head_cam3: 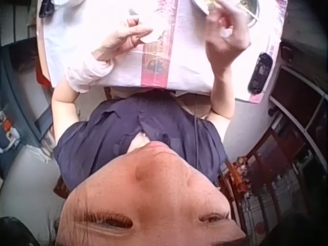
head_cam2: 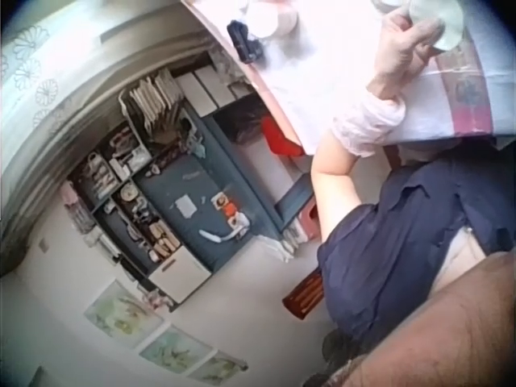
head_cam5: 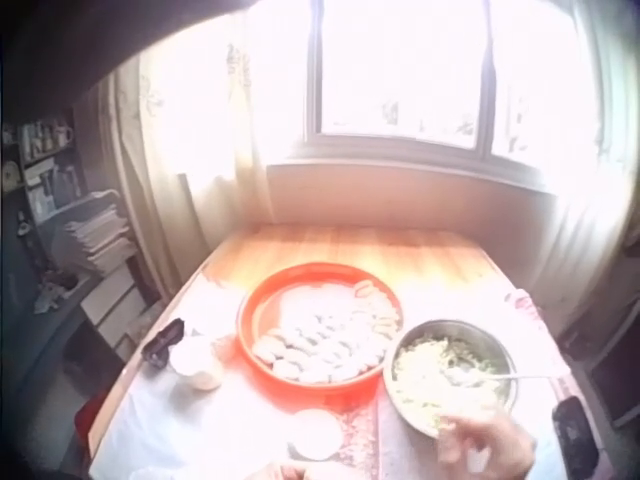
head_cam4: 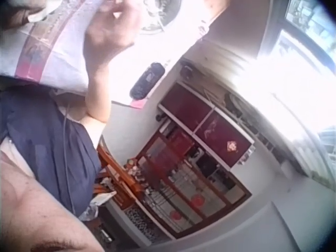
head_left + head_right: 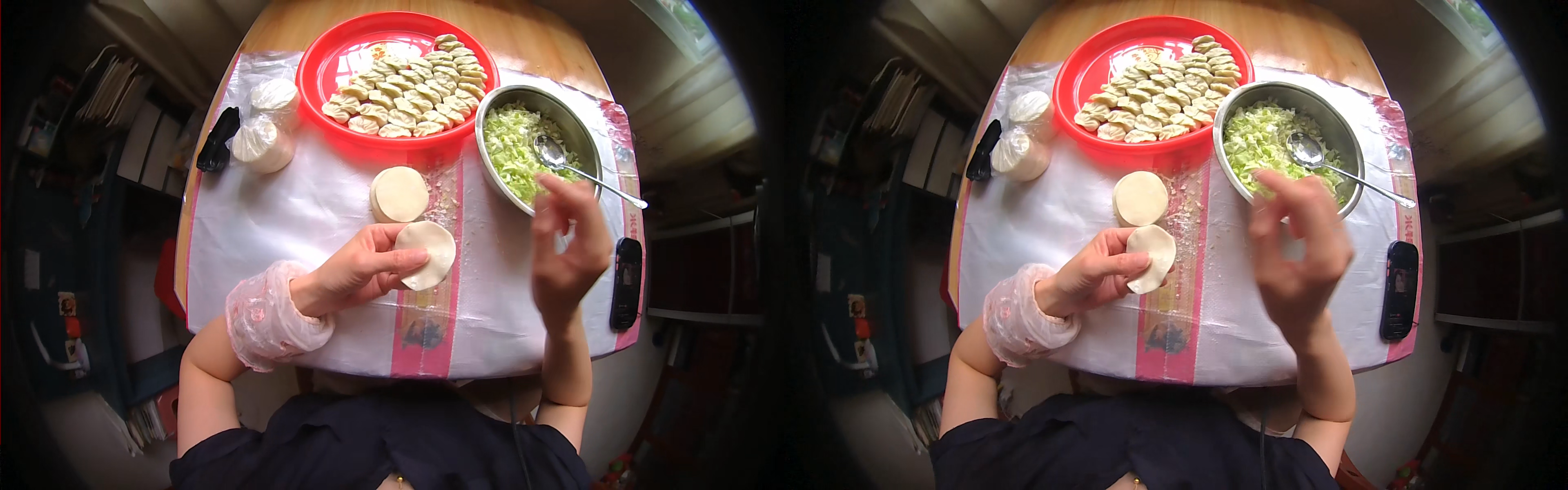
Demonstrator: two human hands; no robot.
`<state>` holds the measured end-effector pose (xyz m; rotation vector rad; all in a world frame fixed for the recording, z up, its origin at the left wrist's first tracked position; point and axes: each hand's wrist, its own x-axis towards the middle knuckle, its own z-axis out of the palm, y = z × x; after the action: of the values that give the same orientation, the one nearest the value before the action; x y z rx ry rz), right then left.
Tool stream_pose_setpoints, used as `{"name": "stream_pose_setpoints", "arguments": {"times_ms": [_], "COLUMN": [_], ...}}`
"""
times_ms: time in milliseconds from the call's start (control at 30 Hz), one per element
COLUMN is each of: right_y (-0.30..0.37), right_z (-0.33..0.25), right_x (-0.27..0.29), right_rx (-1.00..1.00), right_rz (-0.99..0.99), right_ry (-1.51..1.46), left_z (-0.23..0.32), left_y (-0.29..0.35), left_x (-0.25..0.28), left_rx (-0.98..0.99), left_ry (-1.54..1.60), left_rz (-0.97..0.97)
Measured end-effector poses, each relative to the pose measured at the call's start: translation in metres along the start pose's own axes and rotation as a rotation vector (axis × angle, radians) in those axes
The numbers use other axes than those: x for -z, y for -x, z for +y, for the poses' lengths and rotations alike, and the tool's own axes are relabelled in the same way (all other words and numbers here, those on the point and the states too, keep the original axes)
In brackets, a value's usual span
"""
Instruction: The recorder is shown placing filling into a dumpling skin and سپس folding the edges together.
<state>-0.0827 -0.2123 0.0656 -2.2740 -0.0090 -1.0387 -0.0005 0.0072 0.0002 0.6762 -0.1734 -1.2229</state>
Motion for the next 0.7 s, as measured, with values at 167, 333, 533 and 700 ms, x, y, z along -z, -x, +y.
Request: {"name": "stream_pose_setpoints", "arguments": {"times_ms": [167, 333, 533, 700], "right_y": [-0.024, -0.028, -0.017, -0.008], "right_z": [0.021, 0.036, 0.081, 0.099], "right_x": [0.045, 0.084, 0.113, 0.114], "right_rx": [-0.271, -0.367, -0.469, -0.662], "right_rz": [0.202, 0.232, 0.072, 0.007], "right_ry": [0.018, -0.027, 0.522, 0.103], "left_z": [-0.002, -0.003, -0.003, -0.001], "left_y": [0.0, -0.001, 0.001, 0.0], "left_x": [-0.001, -0.002, -0.001, -0.003], "left_rx": [-0.001, 0.009, 0.001, 0.013], "left_ry": [-0.025, -0.056, -0.07, -0.075], "left_rz": [0.029, 0.024, 0.049, 0.05]}}
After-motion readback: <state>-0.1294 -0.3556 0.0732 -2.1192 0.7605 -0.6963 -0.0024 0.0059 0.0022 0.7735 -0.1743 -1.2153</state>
